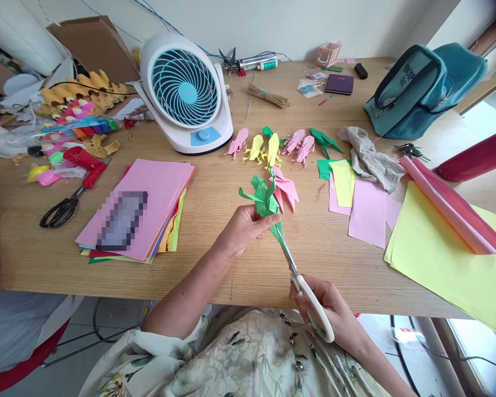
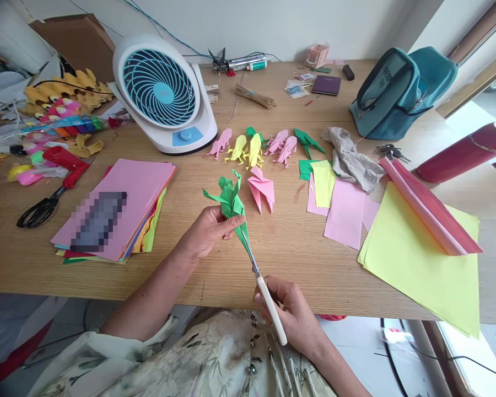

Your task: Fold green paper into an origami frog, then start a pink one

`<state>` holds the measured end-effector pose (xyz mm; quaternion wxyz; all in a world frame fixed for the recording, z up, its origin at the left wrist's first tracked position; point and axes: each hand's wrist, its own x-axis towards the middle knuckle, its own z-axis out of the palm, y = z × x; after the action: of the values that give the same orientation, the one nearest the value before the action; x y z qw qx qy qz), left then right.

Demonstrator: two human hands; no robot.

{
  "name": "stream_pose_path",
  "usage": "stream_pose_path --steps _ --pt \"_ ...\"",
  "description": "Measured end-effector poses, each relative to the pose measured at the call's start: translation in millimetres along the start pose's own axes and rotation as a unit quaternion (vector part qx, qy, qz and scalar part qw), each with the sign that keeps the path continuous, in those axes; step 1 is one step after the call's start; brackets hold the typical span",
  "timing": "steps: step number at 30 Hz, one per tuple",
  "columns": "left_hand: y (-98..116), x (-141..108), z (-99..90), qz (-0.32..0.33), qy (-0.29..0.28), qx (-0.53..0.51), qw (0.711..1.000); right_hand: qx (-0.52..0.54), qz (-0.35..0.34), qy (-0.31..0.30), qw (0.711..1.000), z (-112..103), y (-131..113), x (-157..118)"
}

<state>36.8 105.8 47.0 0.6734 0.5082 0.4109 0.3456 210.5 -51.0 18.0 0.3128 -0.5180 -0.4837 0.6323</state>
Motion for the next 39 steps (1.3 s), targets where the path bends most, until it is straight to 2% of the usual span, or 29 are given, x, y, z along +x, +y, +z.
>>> stream_pose_path --steps 13,21,28,39 --pt "-7.6 -1.6 4.8 -0.025 -0.016 -0.015 0.999 0.011 0.009 0.006 1.000 0.2 -3.4 3.2" --pt "-1.6 -4.5 -2.2 -0.034 -0.037 -0.038 0.998 0.013 0.012 0.008 1.000 0.6 -1.8 4.1" --pt "-4.6 -5.4 -3.9 -0.020 -0.017 -0.047 0.999 0.011 0.004 0.003 1.000 0.5 -0.5 4.5" --pt "-1.2 -7.5 -2.5 -0.036 -0.003 -0.033 0.999 0.006 0.006 0.005 1.000 2.4 -4.7 5.6"
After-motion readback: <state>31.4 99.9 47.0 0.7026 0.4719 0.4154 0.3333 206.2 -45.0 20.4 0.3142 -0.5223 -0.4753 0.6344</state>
